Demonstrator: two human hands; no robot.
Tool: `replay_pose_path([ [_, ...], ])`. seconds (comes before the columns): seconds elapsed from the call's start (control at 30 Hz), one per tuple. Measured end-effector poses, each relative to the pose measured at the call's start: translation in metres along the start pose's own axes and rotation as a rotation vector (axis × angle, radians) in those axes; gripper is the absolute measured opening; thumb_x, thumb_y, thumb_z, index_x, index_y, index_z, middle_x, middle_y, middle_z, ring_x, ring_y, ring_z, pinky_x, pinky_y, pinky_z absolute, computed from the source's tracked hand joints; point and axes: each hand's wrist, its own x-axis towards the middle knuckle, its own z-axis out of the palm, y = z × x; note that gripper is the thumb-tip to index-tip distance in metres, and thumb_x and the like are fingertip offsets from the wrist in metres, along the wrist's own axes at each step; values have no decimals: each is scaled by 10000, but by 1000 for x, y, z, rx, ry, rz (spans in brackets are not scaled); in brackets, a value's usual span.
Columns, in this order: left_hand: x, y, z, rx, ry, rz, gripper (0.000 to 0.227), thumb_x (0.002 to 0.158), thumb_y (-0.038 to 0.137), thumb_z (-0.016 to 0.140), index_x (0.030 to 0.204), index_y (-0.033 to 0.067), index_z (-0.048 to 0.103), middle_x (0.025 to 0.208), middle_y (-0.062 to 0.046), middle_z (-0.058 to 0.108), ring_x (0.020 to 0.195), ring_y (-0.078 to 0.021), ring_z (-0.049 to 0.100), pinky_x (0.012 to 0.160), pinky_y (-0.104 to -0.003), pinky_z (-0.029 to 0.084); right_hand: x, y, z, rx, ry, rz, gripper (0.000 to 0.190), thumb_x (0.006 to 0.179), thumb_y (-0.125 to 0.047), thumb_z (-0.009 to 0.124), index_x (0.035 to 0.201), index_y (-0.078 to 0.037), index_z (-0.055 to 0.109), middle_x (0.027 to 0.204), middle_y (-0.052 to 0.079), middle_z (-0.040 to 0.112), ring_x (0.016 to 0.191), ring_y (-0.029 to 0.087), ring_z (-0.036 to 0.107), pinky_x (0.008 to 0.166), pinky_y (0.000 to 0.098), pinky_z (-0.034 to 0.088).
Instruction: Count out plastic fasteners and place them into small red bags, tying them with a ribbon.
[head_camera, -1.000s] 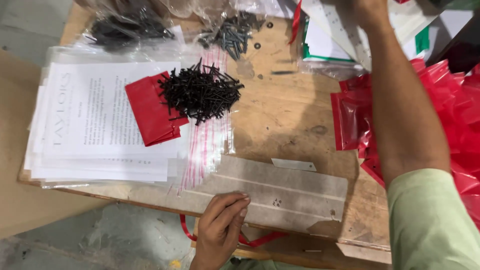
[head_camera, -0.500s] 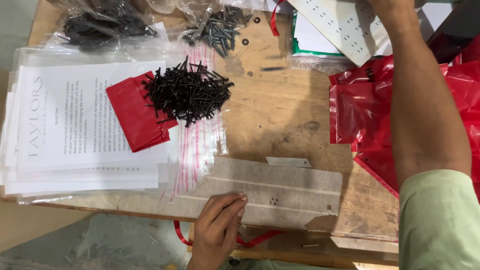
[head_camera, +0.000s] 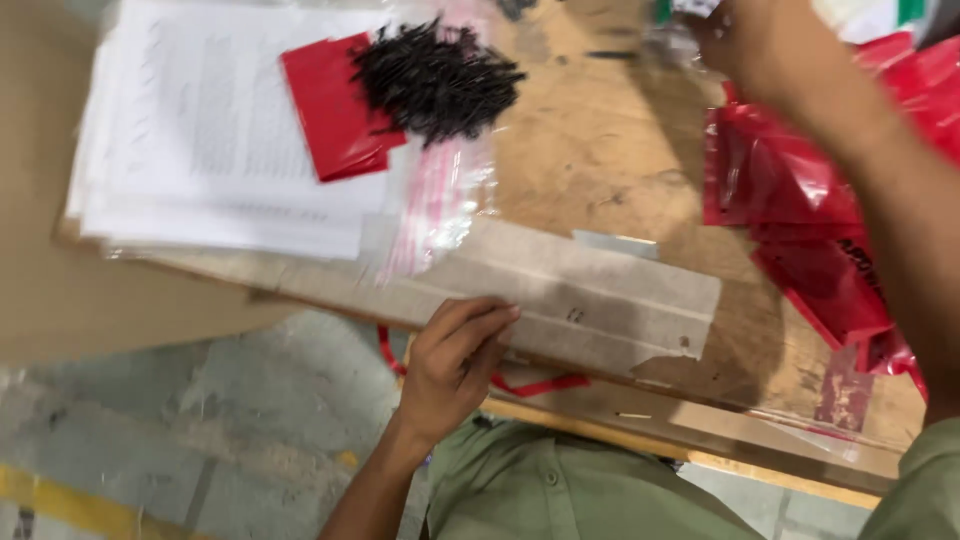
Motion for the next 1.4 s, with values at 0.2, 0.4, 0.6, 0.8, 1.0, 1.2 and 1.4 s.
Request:
replay_pose_path([
  [0.2, -17, 15, -1, -37, 37, 316, 276, 966, -1, 727, 1225, 79, 671, 1230, -101, 693, 1111, -282, 686, 925, -371, 582, 41, -78, 93, -117, 118, -309, 614, 858, -39, 786, 1437, 24, 589, 1372, 288, 561, 1203, 474, 584, 996, 506, 519],
  [0.4, -25, 12, -5, -61, 13, 336, 253, 984, 27, 717, 1229, 76, 676, 1219, -107, 692, 1105, -292, 688, 925, -383, 573, 47, -65, 115, -121, 82, -35, 460, 904, -83, 782, 1333, -18, 626, 1204, 246, 598, 1094, 434, 592, 960, 503, 520],
  [0.6, -9, 11, -1, 1, -2, 202, 205, 962, 44, 728, 1166, 68, 731, 1167, -93, 726, 1044, -259, 711, 868, -347, 592, 12, -66, 112, -77, 213, -177, 339, 947, -80, 760, 1263, 2, 670, 1122, 198, 654, 1061, 394, 632, 905, 467, 546],
  [0.8, 16, 11, -5, 97, 33, 283, 272, 966, 23, 709, 1237, 43, 687, 1226, -115, 682, 1090, -286, 681, 913, -380, 574, -17, -71, 106, -19, 209, -168, 289, 938, -8, 715, 1224, 30, 701, 1063, 199, 686, 953, 352, 675, 839, 432, 574],
  [1.0, 39, -11, 4, 187, 102, 278, 267, 985, 35, 705, 1251, 41, 679, 1239, -119, 663, 1122, -302, 655, 968, -400, 553, -73, -85, 81, 54, 83, 57, 279, 956, -16, 725, 1233, 5, 705, 1186, 185, 700, 973, 277, 710, 803, 359, 619],
  [1.2, 67, -21, 43, 234, 8, 358, 444, 949, 137, 734, 1364, 46, 607, 1321, -149, 596, 1212, -334, 608, 1038, -444, 536, -100, -103, 73, 269, 56, 153, 345, 917, -18, 752, 1254, 22, 691, 1150, 153, 729, 1014, 207, 729, 833, 329, 598],
  [1.4, 80, -29, 62, 352, -91, 407, 413, 905, 126, 734, 1298, 40, 642, 1263, -182, 586, 1108, -382, 587, 936, -454, 540, -103, -74, 88, 461, 163, 280, 206, 989, -36, 739, 1193, -10, 728, 1108, 139, 753, 955, 173, 751, 834, 280, 648],
])
